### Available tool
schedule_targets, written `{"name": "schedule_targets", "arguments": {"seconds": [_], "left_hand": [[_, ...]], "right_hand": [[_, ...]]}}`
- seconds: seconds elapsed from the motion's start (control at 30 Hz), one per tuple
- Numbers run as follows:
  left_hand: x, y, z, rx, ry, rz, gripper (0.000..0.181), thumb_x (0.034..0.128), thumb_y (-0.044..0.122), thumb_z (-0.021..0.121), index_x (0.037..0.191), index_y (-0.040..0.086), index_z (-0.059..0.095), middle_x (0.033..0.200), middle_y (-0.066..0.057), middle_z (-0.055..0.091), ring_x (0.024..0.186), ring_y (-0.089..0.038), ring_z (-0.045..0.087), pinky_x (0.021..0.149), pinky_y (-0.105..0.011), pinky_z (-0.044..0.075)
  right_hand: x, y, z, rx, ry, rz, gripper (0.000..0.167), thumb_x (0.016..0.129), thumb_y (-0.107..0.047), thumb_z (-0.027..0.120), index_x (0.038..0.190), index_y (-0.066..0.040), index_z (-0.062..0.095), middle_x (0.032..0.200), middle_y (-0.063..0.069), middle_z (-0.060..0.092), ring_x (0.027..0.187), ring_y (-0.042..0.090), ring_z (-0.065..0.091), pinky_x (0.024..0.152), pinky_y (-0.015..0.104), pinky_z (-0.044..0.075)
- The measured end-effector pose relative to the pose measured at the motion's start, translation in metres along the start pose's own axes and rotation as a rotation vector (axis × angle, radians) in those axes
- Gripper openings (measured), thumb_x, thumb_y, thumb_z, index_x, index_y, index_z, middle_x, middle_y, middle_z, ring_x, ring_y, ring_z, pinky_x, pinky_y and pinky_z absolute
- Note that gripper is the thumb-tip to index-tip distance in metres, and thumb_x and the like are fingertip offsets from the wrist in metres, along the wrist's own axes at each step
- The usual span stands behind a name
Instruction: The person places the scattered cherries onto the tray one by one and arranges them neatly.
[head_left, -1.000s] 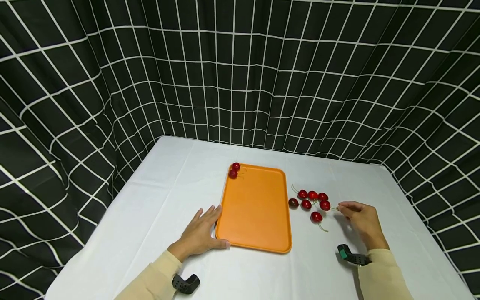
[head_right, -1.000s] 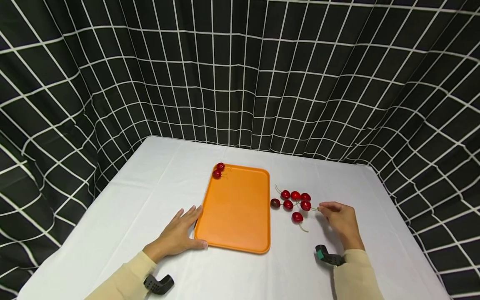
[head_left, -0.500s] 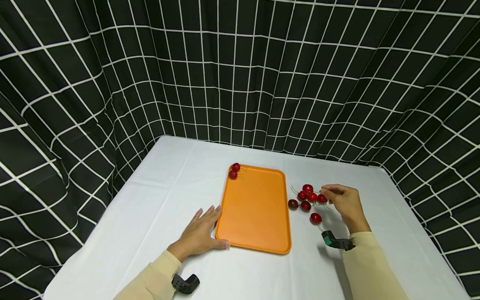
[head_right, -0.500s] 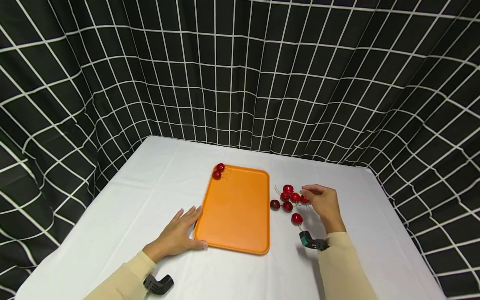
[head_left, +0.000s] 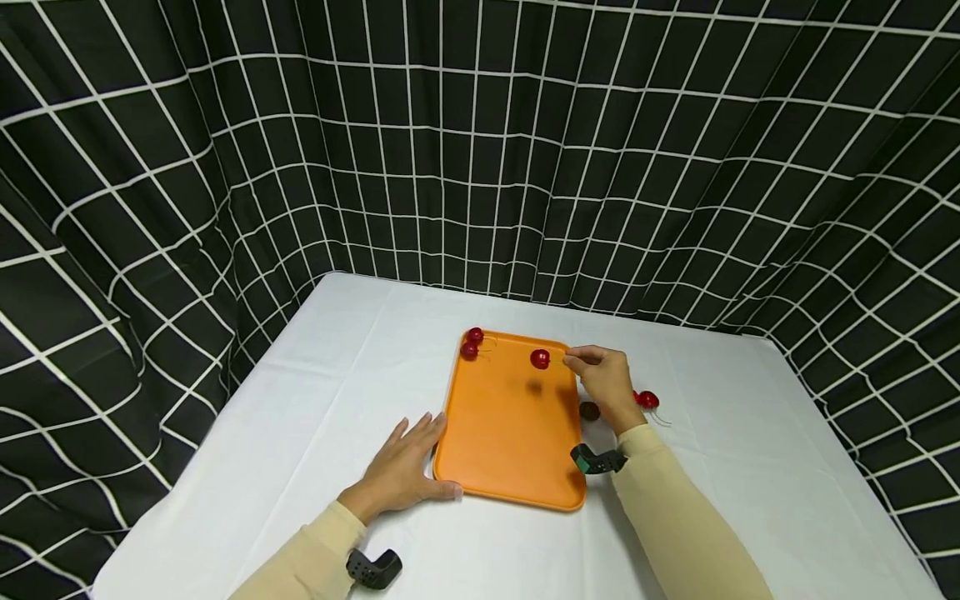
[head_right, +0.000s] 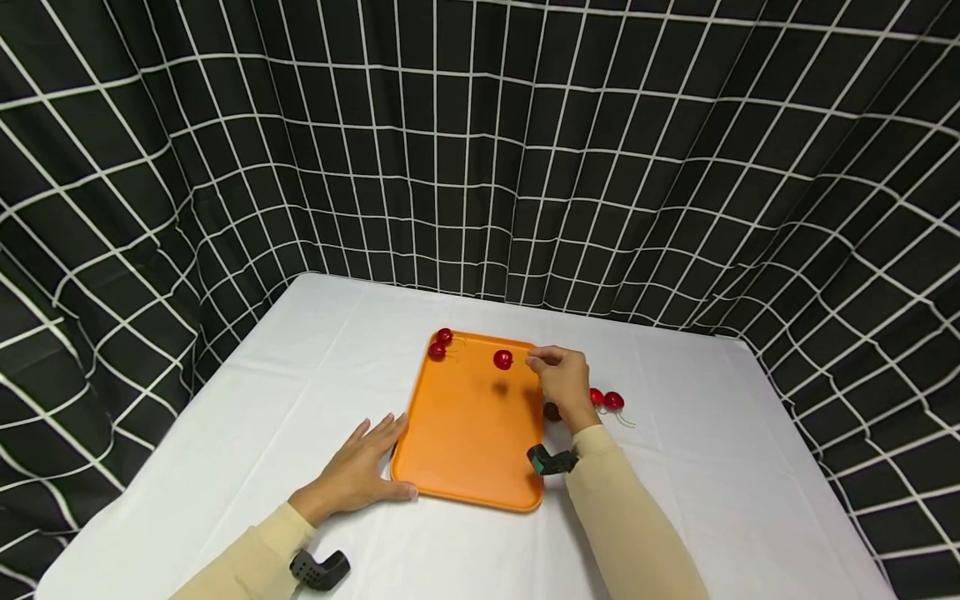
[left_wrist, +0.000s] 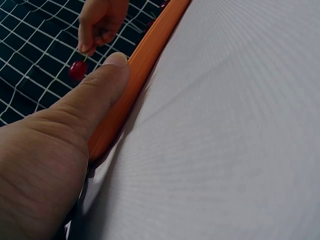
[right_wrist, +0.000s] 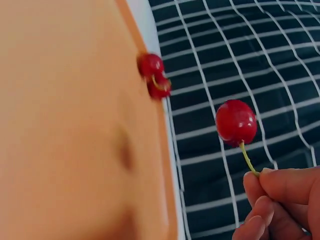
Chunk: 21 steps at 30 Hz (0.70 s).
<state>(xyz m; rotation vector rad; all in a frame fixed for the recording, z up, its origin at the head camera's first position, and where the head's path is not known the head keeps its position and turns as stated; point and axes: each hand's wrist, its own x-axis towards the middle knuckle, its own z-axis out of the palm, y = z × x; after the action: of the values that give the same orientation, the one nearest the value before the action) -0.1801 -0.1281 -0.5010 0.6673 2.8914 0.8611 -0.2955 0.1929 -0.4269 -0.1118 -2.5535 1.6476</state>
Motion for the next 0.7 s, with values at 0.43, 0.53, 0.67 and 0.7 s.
{"name": "schedule_targets", "arguments": {"seconds": [0.43,0.53,0.67,0.7], "left_hand": [[0.0,0.0,0.0,0.013,0.011,0.007,0.115,0.0689,0.076,0.063,0.151,0.004,0.029,0.155,-0.008,0.027,0.143,-0.023,0.018,0.116,-0.043,-0.001],[0.0,0.0,0.0,0.011,0.011,0.006,0.115,0.0685,0.077,0.062,0.151,0.004,0.029,0.155,-0.008,0.027,0.143,-0.023,0.019,0.116,-0.043,0.0],[0.0,-0.001,0.0,0.021,0.005,0.004,0.116,0.0686,0.079,0.06,0.151,0.005,0.029,0.155,-0.008,0.027,0.143,-0.023,0.018,0.116,-0.043,0.0],[0.001,-0.001,0.0,0.023,0.004,0.003,0.116,0.0686,0.079,0.06,0.152,0.005,0.028,0.155,-0.008,0.027,0.143,-0.022,0.018,0.116,-0.043,0.0]], "right_hand": [[0.016,-0.009,0.066,0.033,-0.064,-0.031,0.019,0.089,-0.01,0.07,0.104,0.002,0.073,0.094,0.008,0.071,0.089,0.024,0.061,0.077,0.034,0.051],[0.018,-0.01,0.08,0.04,-0.068,0.008,0.018,0.089,-0.01,0.07,0.103,0.001,0.073,0.093,0.008,0.071,0.086,0.023,0.059,0.072,0.032,0.05],[0.021,-0.009,0.096,0.023,-0.082,0.072,0.014,0.088,-0.011,0.071,0.099,-0.003,0.075,0.091,0.005,0.07,0.081,0.022,0.057,0.066,0.029,0.048],[0.022,-0.009,0.1,0.017,-0.085,0.079,0.013,0.088,-0.011,0.071,0.098,-0.004,0.075,0.091,0.005,0.07,0.081,0.023,0.056,0.066,0.029,0.048]]}}
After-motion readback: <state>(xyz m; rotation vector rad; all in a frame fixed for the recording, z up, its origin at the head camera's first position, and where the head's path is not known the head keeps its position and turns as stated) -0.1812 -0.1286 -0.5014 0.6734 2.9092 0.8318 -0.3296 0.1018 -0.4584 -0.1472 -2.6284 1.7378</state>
